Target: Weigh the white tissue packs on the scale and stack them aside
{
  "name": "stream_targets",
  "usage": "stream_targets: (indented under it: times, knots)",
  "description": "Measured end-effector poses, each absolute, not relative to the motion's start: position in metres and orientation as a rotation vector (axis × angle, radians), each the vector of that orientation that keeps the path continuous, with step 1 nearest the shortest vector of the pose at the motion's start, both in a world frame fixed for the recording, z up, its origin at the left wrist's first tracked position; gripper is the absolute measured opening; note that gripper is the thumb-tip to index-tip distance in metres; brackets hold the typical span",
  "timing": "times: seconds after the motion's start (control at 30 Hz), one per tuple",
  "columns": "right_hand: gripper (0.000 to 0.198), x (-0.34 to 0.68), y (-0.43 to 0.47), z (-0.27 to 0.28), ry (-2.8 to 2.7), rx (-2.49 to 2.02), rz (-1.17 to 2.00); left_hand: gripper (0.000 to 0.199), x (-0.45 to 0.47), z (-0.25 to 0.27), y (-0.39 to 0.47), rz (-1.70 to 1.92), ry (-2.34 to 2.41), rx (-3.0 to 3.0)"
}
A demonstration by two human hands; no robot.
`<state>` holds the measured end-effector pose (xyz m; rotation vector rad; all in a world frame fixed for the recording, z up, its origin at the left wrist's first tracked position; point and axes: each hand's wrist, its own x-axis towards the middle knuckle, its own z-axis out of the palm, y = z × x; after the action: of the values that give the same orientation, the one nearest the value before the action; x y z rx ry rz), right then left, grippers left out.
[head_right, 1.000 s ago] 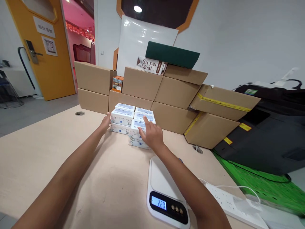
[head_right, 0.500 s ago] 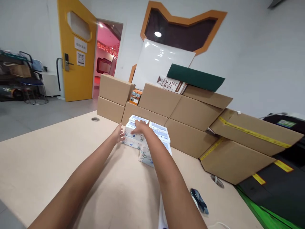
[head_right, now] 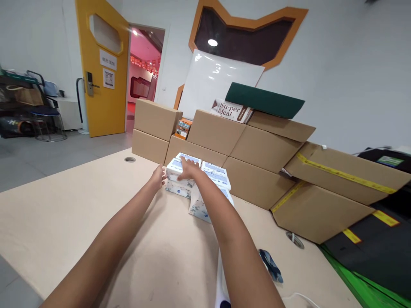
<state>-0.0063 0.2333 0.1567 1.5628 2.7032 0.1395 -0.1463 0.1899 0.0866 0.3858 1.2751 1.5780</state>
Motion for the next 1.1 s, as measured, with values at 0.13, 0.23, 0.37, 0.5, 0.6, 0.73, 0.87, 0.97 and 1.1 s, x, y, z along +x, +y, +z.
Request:
stream_targets:
  times: [0.13,0.23,0.37,0.5,0.6,0.73,0.87,0.97,1.1]
  knots:
    - [0.108,0.004,0.215,0.203,2.944,1.424,0.38,0.044,-0.142,0.108,0.183,1.66,1.345,0.524]
    - [0.098,0.039,0.185,0.239,3.084,1.341,0.647,0.042,-0.127,0.124,0.169,1.643,1.321,0.77]
    - [0.091,0.131,0.11,0.246,3.342,1.054,1.43,0.048,-0.089,0.132,0.135,1.336,1.169,1.166]
    - [0.107,0.249,0.019,0.183,3.342,1.366,1.704,0.101,-0.053,0.122,0.106,0.962,1.12,1.523]
    - [0.114,0.319,-0.027,0.117,3.123,2.029,1.865,0.119,-0.037,0.107,0.105,0.832,1.248,1.85]
    - [0.102,0.363,-0.047,0.059,2.902,2.565,1.724,0.098,-0.03,0.082,0.122,0.856,1.408,2.122]
    - [0.093,0.358,-0.042,0.045,3.071,2.352,1.4,0.071,-0.031,0.063,0.139,0.959,1.409,2.302]
    - [0.088,0.342,-0.034,0.051,3.2,2.105,1.177,0.067,-0.031,0.055,0.149,1.005,1.395,2.339]
    - [0.082,0.324,-0.024,0.071,3.273,1.759,0.649,0.075,-0.028,0.04,0.162,1.105,1.336,2.386]
